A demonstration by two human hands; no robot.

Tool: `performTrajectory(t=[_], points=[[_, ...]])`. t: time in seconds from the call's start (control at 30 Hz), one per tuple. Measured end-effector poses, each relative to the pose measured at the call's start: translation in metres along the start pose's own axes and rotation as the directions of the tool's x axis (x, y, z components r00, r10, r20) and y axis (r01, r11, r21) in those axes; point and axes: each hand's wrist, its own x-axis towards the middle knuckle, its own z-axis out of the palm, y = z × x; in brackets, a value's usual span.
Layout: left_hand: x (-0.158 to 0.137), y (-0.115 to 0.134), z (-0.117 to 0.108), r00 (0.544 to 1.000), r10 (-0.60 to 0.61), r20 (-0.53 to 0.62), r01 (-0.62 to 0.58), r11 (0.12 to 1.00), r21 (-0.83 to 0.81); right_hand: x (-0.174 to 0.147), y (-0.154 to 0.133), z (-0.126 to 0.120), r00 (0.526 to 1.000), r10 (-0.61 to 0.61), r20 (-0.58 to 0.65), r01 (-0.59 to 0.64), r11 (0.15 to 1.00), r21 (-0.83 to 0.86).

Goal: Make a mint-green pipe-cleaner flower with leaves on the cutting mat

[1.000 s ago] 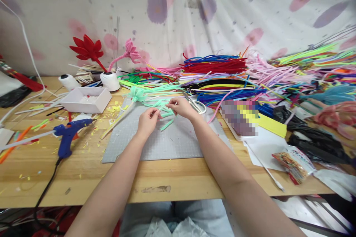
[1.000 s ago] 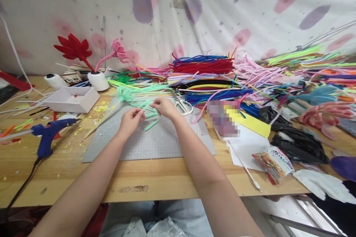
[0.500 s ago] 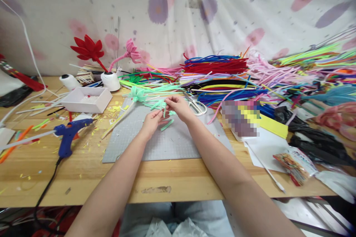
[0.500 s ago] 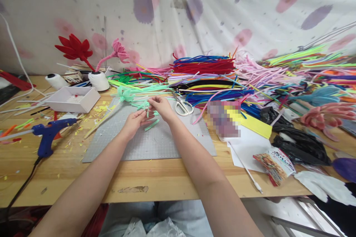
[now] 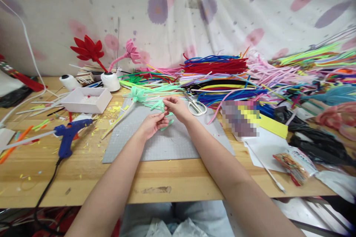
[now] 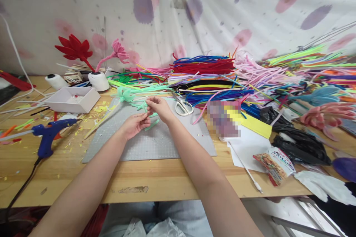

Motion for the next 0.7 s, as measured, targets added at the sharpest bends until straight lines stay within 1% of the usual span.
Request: performTrajectory(t=[0.07, 0.13, 0.2, 0.3, 0.43, 0.53, 0.7], points=[[-0.001, 0.001, -0.001, 0.998, -0.038, 0.046, 0.039, 0.999, -0.010, -0.001, -0.001, -0.006, 0.993, 0.063, 0.097, -0.069, 0.996, 0.061], [-0.002, 0.003, -0.002, 0.991, -0.090, 0.100, 0.095, 0.994, -0.047, -0.001, 0.000, -0.014, 0.974, 0.131, 0.182, -0.155, 0.980, 0.123], [-0.004, 0.004, -0.002, 0.979, -0.138, 0.152, 0.153, 0.984, -0.094, 0.000, 0.001, -0.020, 0.962, 0.163, 0.220, -0.204, 0.963, 0.177], [-0.007, 0.005, 0.001, 0.966, -0.173, 0.194, 0.200, 0.971, -0.133, 0.001, 0.003, -0.023, 0.959, 0.176, 0.224, -0.223, 0.953, 0.205], [-0.008, 0.005, 0.003, 0.966, -0.176, 0.189, 0.204, 0.968, -0.143, 0.000, 0.003, -0.020, 0.944, 0.227, 0.237, -0.270, 0.948, 0.166], [-0.009, 0.006, 0.003, 0.964, -0.188, 0.188, 0.218, 0.964, -0.154, -0.001, 0.001, -0.018, 0.950, 0.220, 0.221, -0.264, 0.944, 0.196], [-0.007, 0.005, 0.003, 0.971, -0.162, 0.174, 0.183, 0.977, -0.111, 0.001, 0.001, -0.014, 0.951, 0.227, 0.208, -0.280, 0.920, 0.273]])
